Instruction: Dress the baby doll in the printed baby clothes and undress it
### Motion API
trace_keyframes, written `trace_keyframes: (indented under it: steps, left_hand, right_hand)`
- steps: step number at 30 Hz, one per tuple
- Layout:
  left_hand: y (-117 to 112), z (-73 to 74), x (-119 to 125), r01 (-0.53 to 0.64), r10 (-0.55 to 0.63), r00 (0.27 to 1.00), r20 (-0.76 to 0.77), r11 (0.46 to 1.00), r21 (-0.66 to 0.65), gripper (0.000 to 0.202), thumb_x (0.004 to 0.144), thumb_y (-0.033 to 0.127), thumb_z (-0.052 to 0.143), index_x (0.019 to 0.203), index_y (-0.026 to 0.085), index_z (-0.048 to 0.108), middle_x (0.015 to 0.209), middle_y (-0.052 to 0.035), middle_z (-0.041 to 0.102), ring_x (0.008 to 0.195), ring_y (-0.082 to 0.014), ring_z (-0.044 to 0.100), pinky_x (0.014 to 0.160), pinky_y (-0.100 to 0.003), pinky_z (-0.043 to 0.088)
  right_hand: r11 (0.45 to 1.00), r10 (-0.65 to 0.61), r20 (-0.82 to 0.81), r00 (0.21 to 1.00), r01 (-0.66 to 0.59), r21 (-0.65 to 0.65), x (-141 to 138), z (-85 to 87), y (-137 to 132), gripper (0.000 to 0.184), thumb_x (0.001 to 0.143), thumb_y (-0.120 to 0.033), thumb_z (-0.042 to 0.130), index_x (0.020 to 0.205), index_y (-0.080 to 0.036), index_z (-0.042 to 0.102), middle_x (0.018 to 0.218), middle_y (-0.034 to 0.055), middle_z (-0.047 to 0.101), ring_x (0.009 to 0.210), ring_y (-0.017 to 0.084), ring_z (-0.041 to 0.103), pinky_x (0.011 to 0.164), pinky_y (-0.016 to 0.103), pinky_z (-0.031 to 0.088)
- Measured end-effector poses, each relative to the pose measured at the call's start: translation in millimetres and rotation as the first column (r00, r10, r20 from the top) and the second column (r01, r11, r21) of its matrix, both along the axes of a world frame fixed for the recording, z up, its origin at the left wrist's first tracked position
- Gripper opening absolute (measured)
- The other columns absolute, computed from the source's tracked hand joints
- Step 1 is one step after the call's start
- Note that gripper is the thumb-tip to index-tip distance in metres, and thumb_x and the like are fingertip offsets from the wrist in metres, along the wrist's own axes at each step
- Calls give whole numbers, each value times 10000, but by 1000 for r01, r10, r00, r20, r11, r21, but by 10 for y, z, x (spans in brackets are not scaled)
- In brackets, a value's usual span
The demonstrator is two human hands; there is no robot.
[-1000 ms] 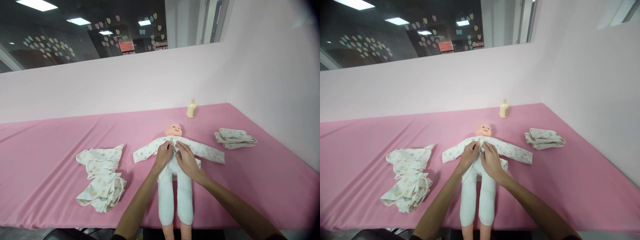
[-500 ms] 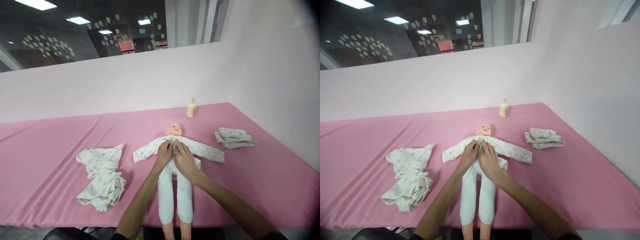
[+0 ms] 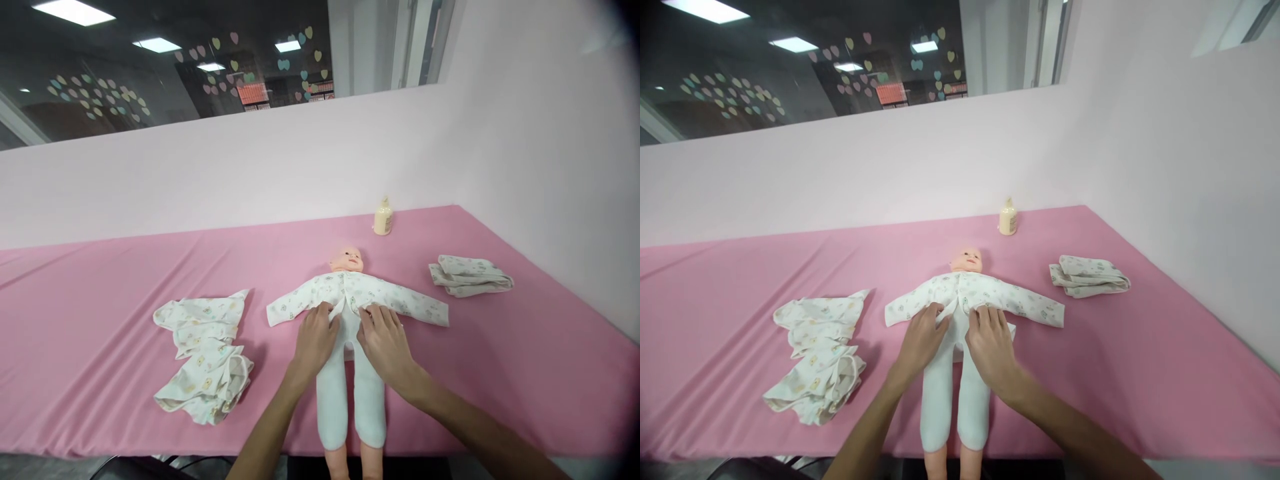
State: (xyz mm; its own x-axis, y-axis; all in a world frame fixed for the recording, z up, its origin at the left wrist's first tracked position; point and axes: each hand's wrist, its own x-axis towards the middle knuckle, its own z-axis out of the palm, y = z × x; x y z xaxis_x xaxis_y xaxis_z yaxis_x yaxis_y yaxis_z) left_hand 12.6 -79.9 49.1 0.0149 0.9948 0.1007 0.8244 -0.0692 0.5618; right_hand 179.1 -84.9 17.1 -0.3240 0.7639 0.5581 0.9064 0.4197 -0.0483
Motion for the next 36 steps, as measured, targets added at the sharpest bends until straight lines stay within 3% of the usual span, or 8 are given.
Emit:
trace_keyframes:
  steps: [4, 10, 12, 15, 21, 24, 31, 36]
  left_hand:
    - [-21, -6, 36, -12, 15, 999, -46, 999, 53, 263, 985, 296, 370, 1086, 164, 575, 1029, -83, 668, 996, -251, 598, 819, -367, 435]
    - [-41, -38, 128, 37, -39, 999, 18, 994, 107, 255, 983, 274, 399, 1115, 179, 595, 1060, -53, 678, 998, -227, 598, 837, -360, 453]
    - [-60, -54, 148, 49, -56, 997, 53, 992, 118, 263, 989, 307, 402, 1111, 187, 603, 1071, -45, 678, 1004, -220, 594, 851, -361, 456]
    - [-78, -88, 158, 61, -74, 991, 109, 991, 117, 280, 1002, 337, 380, 1074, 204, 616, 1055, -26, 679, 979, -203, 591, 858, -360, 459]
    - [-92, -164, 176, 41, -53, 990, 130, 995, 94, 241, 984, 278, 399, 1092, 207, 602, 1093, -29, 665, 1029, -202, 573, 884, -368, 456]
    - [-112, -173, 178, 29, -34, 998, 58, 996, 82, 240, 980, 250, 392, 1114, 182, 579, 1097, -56, 660, 1043, -225, 568, 886, -386, 449]
    - [-112, -13, 132, -34, 49, 980, -192, 996, 84, 252, 962, 150, 348, 1088, 125, 565, 900, -101, 659, 908, -259, 602, 727, -353, 428]
    - [-83, 41, 138, -66, 93, 979, -180, 986, 151, 277, 978, 144, 298, 1061, 136, 563, 830, -81, 653, 775, -228, 597, 662, -334, 403]
  right_hand:
    - [1000, -17, 81, 997, 16, 15, 4, 59, -71, 387, 863, -8, 452, 1206, -105, 602, 1044, 157, 598, 960, 284, 539, 818, 434, 461]
    - [992, -16, 154, 988, 35, -123, 9, 71, -11, 262, 818, 20, 445, 908, -113, 651, 855, 124, 591, 843, 272, 553, 781, 418, 449]
    - [983, -22, 95, 995, 39, -181, 29, 65, 48, 270, 824, 19, 425, 882, -115, 652, 850, 114, 603, 837, 260, 568, 785, 401, 449]
    - [941, -8, -159, 987, -46, -334, 83, 86, 109, 270, 865, -43, 417, 920, -144, 662, 889, 83, 629, 825, 221, 588, 747, 351, 444]
    - [802, -80, -604, 793, -308, -512, 174, 216, 104, 273, 884, -185, 416, 976, -182, 673, 913, 37, 659, 806, 170, 594, 718, 293, 430]
    - [778, -134, -661, 738, -334, -532, 187, 268, 88, 280, 871, -231, 419, 962, -183, 679, 906, 42, 666, 807, 181, 587, 699, 289, 430]
    - [781, -154, -667, 729, -324, -534, 206, 273, 38, 301, 883, -263, 406, 1023, -188, 662, 944, 49, 661, 857, 195, 598, 729, 313, 449]
    - [808, -129, -679, 722, -320, -494, 199, 261, 33, 326, 898, -247, 398, 1081, -185, 660, 1014, 65, 657, 926, 207, 610, 801, 351, 468]
